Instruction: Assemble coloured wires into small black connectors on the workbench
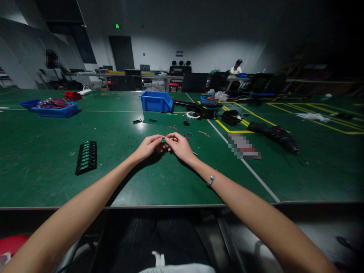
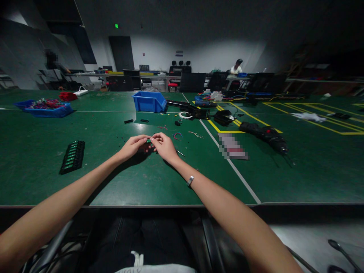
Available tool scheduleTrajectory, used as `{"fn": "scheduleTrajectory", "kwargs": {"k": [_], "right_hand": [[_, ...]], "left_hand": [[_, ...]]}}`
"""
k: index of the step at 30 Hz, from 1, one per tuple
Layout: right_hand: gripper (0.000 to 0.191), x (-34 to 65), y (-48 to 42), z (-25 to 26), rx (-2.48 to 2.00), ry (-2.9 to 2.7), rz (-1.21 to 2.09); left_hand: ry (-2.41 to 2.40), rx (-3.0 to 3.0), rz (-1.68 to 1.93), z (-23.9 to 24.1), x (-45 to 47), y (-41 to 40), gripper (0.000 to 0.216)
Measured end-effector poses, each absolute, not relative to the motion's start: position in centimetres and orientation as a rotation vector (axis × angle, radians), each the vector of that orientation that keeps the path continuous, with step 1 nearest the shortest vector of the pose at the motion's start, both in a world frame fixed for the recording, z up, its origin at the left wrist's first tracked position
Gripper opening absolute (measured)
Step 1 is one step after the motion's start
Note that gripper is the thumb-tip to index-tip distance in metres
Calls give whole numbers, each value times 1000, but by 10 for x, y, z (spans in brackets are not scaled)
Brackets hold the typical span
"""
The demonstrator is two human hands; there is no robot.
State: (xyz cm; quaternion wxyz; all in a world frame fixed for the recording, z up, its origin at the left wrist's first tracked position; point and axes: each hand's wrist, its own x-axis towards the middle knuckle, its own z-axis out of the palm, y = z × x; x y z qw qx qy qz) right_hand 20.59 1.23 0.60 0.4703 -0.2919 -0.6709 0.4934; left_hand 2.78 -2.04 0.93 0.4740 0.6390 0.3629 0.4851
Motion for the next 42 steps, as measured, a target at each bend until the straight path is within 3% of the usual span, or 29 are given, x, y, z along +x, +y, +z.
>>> {"fn": "scheduleTrajectory", "kwargs": {"k": [42], "right_hand": [[27,207,11,12,-818,-1668,1107]], "left_hand": [[939,1611,1173,10,28,-20,38]]}}
